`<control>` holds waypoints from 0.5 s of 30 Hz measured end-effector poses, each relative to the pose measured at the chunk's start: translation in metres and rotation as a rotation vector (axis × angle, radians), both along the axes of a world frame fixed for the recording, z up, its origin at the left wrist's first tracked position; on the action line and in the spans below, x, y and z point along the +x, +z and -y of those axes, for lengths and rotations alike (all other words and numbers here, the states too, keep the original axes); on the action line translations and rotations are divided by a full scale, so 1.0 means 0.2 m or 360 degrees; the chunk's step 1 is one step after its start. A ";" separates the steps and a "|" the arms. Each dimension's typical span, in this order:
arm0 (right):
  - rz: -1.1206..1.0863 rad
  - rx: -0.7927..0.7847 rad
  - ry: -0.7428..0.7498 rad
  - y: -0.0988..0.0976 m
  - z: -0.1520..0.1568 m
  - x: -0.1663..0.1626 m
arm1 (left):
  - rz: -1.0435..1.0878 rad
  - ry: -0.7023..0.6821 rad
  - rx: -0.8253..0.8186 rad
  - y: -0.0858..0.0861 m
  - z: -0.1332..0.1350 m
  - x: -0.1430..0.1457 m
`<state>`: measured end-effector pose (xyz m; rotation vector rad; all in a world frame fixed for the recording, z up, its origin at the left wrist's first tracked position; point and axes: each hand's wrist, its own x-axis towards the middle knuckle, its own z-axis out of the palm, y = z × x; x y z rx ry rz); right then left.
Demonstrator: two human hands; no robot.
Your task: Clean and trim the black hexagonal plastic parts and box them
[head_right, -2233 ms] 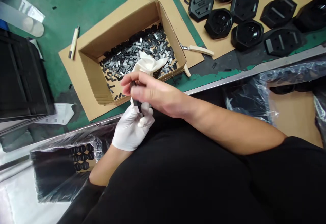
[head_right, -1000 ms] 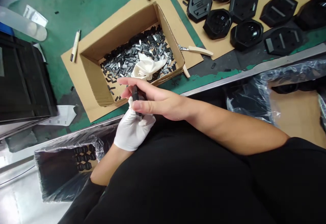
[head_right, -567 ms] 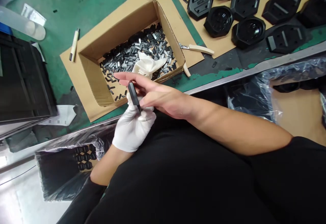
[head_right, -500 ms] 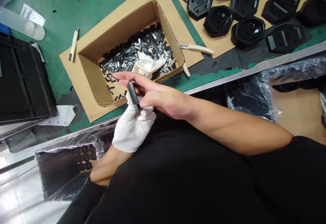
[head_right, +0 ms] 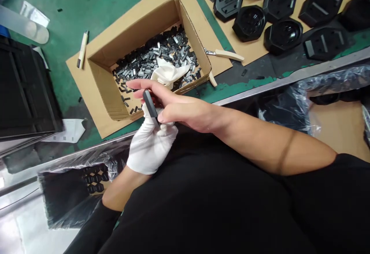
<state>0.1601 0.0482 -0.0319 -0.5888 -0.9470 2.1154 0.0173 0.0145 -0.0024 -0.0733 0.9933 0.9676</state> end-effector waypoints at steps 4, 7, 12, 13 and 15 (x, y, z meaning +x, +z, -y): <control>-0.0046 0.0018 0.0003 -0.01 0.00 -0.01 | -0.0011 0.0072 -0.0033 -0.01 0.00 0.00; -0.0081 0.0002 0.0010 -0.03 0.00 -0.01 | 0.0021 0.0043 0.0034 -0.01 0.00 -0.01; -0.0099 0.0019 0.0009 -0.04 0.00 0.00 | 0.0012 -0.0071 0.0112 -0.02 0.01 -0.03; -0.0086 0.0033 0.0019 -0.04 0.00 0.01 | -0.0020 -0.0093 0.0114 -0.02 0.01 -0.03; -0.0054 0.0052 0.0041 -0.03 0.01 0.02 | -0.0066 -0.0116 0.0123 -0.02 0.01 -0.03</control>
